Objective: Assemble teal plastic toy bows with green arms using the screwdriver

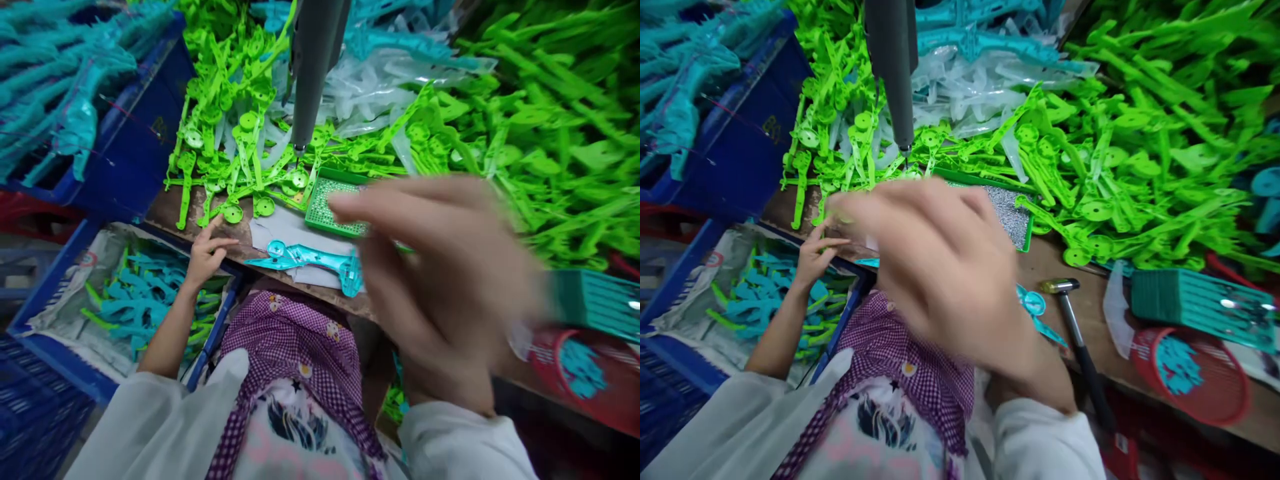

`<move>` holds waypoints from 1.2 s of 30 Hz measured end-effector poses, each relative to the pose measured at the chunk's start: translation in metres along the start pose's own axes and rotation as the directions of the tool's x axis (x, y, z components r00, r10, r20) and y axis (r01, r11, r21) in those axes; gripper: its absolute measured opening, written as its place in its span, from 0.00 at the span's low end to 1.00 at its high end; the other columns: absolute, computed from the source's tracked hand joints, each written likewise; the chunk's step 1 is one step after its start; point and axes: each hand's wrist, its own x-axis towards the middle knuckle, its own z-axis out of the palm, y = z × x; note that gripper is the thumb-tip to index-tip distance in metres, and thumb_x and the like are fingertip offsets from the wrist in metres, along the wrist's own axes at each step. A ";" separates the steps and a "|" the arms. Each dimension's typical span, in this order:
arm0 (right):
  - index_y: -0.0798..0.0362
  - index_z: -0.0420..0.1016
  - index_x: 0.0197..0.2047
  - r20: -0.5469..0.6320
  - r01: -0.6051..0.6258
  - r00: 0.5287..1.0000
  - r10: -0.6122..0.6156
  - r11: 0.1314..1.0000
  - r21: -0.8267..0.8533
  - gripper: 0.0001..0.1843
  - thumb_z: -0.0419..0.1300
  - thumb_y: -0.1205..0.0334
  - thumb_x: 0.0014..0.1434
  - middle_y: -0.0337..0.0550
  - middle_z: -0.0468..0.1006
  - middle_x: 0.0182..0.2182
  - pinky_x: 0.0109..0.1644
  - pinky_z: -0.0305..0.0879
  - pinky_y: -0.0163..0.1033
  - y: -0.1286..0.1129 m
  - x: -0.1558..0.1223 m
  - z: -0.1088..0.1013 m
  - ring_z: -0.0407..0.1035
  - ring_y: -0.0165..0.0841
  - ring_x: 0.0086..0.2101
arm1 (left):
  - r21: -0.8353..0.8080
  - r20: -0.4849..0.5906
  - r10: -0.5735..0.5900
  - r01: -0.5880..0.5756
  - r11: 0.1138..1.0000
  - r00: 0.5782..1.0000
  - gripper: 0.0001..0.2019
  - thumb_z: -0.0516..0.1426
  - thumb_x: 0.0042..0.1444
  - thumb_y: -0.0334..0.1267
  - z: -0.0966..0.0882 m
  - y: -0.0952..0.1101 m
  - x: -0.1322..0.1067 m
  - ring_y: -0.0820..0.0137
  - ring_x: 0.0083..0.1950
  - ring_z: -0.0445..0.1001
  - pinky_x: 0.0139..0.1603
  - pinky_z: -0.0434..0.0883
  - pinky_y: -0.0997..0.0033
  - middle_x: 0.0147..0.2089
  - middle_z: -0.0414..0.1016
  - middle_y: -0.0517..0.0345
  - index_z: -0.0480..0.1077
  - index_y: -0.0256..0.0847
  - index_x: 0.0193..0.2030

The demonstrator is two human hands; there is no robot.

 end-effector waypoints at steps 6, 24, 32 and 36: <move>0.57 0.72 0.55 0.700 0.308 0.603 -0.383 0.921 0.239 0.18 0.52 0.65 0.64 0.52 0.75 0.51 0.51 0.69 0.47 -0.010 0.007 0.114 0.71 0.42 0.48 | 0.246 -0.200 -0.126 0.174 0.954 0.972 0.07 0.57 0.51 0.30 0.021 0.015 0.005 0.52 0.64 0.62 0.65 0.56 0.44 0.60 0.69 0.53 0.76 0.43 0.27; 0.55 0.69 0.44 0.718 0.292 0.510 -0.473 0.881 0.373 0.08 0.50 0.63 0.66 0.58 0.67 0.59 0.56 0.66 0.51 0.023 -0.012 0.107 0.66 0.44 0.56 | 0.278 -0.151 0.034 0.009 0.961 0.988 0.09 0.59 0.59 0.43 0.038 0.028 -0.025 0.53 0.67 0.61 0.66 0.51 0.48 0.63 0.67 0.48 0.73 0.45 0.45; 0.54 0.66 0.59 0.683 0.069 0.575 -0.450 0.859 0.508 0.26 0.60 0.55 0.60 0.52 0.75 0.52 0.54 0.69 0.48 0.037 -0.024 0.098 0.72 0.39 0.50 | 0.238 0.074 -0.066 0.046 0.970 0.995 0.13 0.56 0.62 0.42 0.039 0.037 -0.011 0.57 0.57 0.68 0.62 0.50 0.50 0.44 0.77 0.51 0.74 0.45 0.51; 0.51 0.73 0.54 0.688 -0.018 0.576 -0.442 0.834 0.551 0.23 0.62 0.52 0.58 0.47 0.78 0.47 0.49 0.71 0.46 0.033 0.000 0.091 0.74 0.36 0.43 | 0.260 0.159 -0.077 0.033 0.965 0.984 0.10 0.54 0.64 0.40 0.038 0.043 0.004 0.60 0.48 0.68 0.54 0.57 0.55 0.36 0.75 0.54 0.75 0.44 0.37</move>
